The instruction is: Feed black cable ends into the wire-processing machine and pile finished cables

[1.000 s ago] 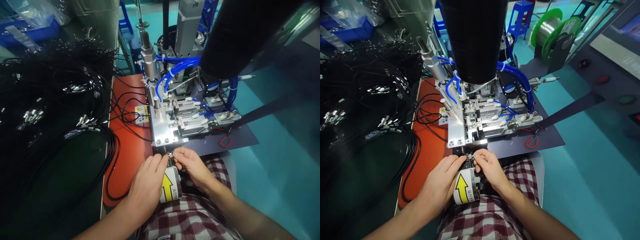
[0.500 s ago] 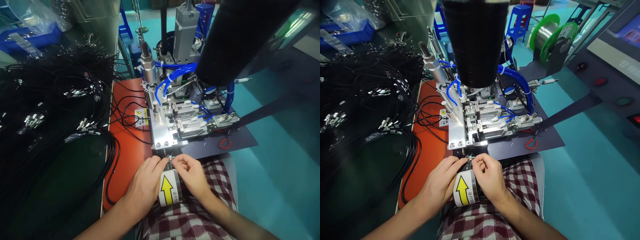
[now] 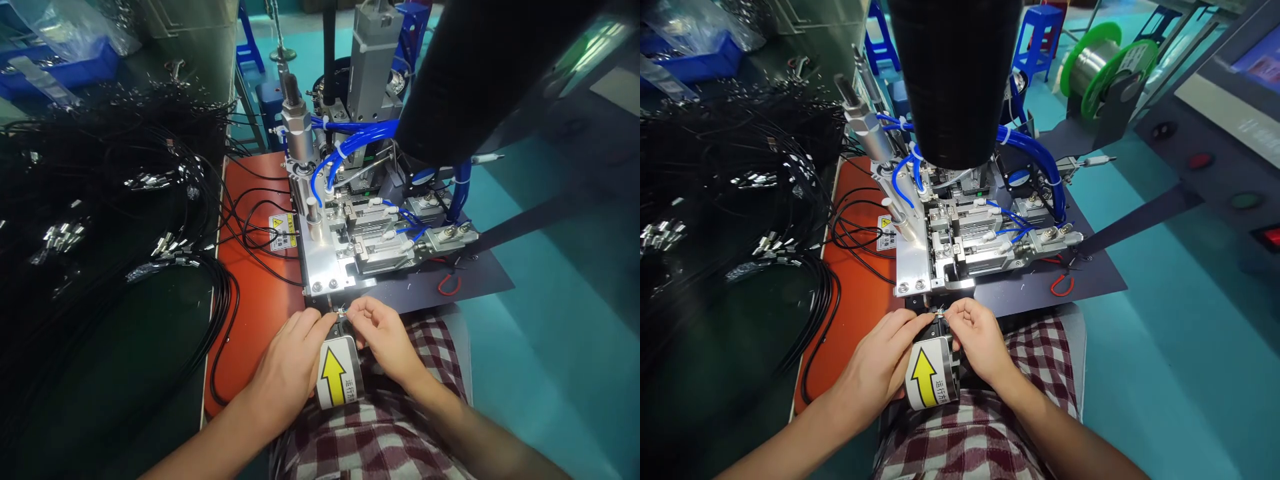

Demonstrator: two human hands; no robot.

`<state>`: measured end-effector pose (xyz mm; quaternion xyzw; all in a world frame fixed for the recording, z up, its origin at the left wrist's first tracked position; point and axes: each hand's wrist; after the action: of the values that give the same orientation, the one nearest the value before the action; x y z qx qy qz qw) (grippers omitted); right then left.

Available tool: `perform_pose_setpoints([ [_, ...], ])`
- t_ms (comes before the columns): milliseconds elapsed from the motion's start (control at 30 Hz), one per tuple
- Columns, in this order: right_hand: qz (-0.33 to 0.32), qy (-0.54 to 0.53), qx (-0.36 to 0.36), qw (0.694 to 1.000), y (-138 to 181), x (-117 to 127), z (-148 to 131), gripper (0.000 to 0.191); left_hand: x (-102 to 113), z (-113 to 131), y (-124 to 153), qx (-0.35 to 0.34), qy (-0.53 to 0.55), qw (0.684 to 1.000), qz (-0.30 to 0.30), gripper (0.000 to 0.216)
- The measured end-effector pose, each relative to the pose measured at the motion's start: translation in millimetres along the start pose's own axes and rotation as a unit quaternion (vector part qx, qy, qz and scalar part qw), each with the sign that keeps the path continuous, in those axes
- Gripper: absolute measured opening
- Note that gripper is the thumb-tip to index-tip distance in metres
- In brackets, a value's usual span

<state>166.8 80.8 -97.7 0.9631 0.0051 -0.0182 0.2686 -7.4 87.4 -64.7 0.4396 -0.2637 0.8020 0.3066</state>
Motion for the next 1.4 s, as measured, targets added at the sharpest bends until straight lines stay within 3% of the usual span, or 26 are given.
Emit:
perform_pose_setpoints([
  [133, -0.037, -0.013, -0.031, 0.999, -2, 5, -2, 0.021, 0, -1, 1, 0.004, 0.013, 1.000, 0.005, 0.034],
  [333, 0.009, -0.014, -0.017, 1.000, -3, -1, -18, 0.027, -2, 0, 2, -0.004, 0.002, 1.000, 0.017, 0.034],
  [600, 0.059, 0.007, 0.049, 0.997, -3, -8, -2, 0.018, -3, -2, 0, -0.019, -0.006, 0.999, 0.028, 0.034],
  [767, -0.025, -0.096, -0.062, 0.993, -8, -2, -4, 0.021, -3, -2, 1, -0.022, -0.004, 0.999, 0.025, 0.035],
  [867, -0.069, -0.111, -0.081, 0.988, -10, 2, -9, 0.028, -3, -2, 3, -0.015, -0.005, 1.000, 0.022, 0.036],
  [1067, -0.041, -0.125, -0.076, 0.988, -6, -1, -14, 0.032, 1, 0, -2, -0.007, 0.005, 1.000, 0.018, 0.036],
  [1167, -0.058, -0.142, -0.090, 0.984, -7, -2, -11, 0.033, 10, 6, -2, 0.000, 0.012, 1.000, 0.016, 0.035],
  [1267, -0.071, -0.135, -0.092, 0.984, -8, -1, -7, 0.033, 12, 14, 9, 0.025, -0.002, 0.999, 0.029, 0.042],
  [1400, -0.074, -0.124, -0.082, 0.986, -10, 2, -3, 0.032, -6, 19, 37, 0.111, -0.091, 0.988, 0.050, 0.055],
])
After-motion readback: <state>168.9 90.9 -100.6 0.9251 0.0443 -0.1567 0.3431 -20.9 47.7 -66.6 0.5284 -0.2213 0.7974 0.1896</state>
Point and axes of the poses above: each hand's wrist, its own y-axis away from the middle knuckle, its own x-axis out of the back of the hand, z = x × y, and after that the axes turned 11 degrees about -x, right-handed
